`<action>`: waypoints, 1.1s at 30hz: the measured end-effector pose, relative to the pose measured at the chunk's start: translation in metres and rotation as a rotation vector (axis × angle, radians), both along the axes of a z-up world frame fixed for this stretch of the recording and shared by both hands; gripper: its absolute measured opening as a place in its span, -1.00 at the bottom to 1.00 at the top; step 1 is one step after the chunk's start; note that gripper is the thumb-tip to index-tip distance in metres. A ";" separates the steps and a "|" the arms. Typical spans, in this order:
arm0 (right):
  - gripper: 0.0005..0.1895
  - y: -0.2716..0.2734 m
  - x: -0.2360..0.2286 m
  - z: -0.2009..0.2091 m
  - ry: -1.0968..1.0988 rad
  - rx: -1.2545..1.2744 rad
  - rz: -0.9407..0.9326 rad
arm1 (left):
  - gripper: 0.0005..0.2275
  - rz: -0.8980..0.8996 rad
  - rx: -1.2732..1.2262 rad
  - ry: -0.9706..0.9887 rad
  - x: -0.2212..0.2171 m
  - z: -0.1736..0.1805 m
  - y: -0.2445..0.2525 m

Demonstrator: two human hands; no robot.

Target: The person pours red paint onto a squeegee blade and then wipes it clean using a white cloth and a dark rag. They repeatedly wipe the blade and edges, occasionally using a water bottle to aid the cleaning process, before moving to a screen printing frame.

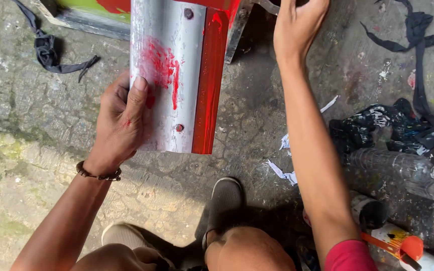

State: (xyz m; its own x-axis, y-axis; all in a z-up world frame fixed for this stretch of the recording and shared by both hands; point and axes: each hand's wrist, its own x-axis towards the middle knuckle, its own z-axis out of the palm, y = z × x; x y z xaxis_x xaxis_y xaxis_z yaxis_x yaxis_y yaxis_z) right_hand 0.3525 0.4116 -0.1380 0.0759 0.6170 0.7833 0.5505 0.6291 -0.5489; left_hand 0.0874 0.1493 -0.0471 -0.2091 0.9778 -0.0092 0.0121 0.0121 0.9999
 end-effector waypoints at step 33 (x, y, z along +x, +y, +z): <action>-0.73 -0.242 0.291 -0.213 -0.232 -0.660 -0.922 | -0.67 -0.235 -0.366 -0.181 0.164 -0.056 0.022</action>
